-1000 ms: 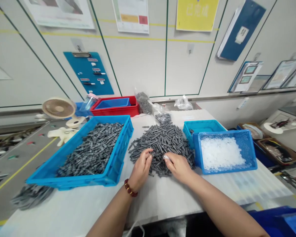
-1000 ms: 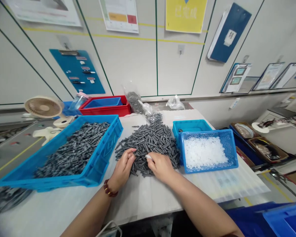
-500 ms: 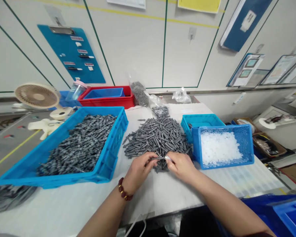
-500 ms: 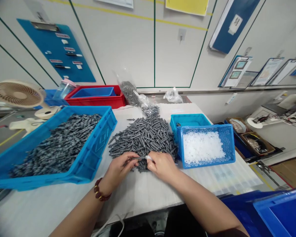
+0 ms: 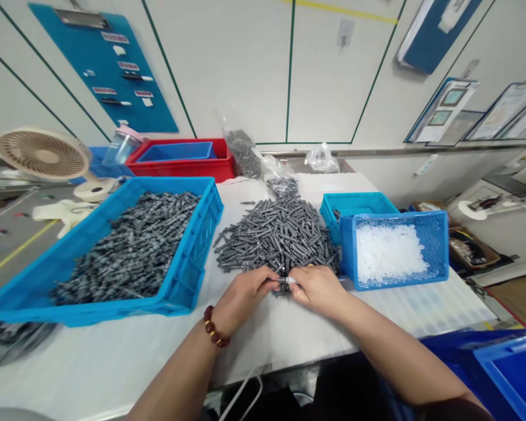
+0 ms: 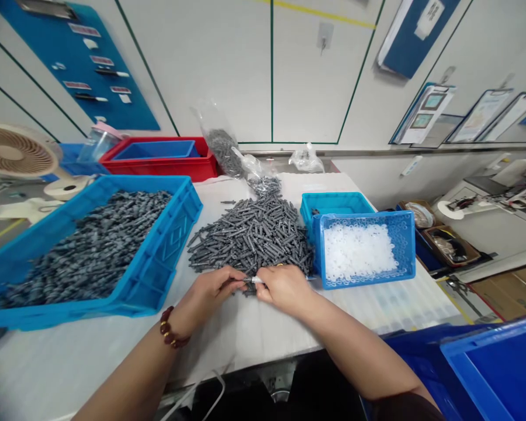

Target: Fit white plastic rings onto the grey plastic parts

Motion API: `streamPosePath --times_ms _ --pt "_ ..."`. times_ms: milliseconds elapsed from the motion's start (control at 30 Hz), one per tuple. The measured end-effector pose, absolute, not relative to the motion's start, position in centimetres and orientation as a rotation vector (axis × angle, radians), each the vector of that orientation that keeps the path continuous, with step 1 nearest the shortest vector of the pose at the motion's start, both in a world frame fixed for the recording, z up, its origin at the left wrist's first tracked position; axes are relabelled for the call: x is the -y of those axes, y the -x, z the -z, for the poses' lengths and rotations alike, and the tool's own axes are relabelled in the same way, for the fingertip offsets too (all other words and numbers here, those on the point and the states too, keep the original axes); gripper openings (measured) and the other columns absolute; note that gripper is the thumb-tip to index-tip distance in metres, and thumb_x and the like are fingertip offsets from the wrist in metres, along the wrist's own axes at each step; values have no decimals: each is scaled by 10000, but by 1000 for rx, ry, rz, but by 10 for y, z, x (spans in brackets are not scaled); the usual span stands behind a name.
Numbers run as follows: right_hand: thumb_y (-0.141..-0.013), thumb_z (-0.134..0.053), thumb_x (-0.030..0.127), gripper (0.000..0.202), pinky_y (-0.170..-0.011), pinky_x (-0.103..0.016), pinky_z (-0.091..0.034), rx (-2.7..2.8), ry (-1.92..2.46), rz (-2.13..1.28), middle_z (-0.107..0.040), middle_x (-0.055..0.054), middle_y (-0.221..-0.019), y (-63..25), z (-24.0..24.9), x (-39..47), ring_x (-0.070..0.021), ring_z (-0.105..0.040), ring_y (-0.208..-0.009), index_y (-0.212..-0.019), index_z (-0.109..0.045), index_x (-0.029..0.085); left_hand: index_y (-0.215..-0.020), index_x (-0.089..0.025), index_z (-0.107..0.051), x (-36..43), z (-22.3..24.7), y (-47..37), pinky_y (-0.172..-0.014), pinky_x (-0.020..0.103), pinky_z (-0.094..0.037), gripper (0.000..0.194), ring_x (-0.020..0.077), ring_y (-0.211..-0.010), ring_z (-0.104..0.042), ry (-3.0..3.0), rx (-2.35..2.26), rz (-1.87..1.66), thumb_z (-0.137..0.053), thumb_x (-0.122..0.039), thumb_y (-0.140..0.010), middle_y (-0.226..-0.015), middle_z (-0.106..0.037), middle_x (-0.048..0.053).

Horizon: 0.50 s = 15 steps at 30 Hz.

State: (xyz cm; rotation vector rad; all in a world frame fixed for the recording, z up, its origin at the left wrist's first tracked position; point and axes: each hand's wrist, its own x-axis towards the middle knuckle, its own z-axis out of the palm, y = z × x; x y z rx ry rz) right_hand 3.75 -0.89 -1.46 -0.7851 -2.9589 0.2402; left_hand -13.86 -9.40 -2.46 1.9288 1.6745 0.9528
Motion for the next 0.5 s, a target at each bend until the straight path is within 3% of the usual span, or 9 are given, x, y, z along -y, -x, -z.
streamPosePath --times_ms 133,500 --pt "-876 -454 289 200 -619 -245 -327 2990 770 -245 -669 -50 -775 -38 14 8 -159 -589 -709 -835 -604 164 -845 -185 -599 94 27 139 -598 189 -459 90 108 -641 -634 -1838 -1647 -921 -515 -159 -832 -721 -695 -22" --pt "-883 -451 335 240 -593 -245 -299 2999 748 -307 -671 -44 -760 -37 16 12 -161 -590 -700 -822 -612 169 -900 -183 -612 98 29 131 -655 227 -490 130 136 -712 -639 -2030 -1663 -834 -494 -233 -877 -815 -693 2"
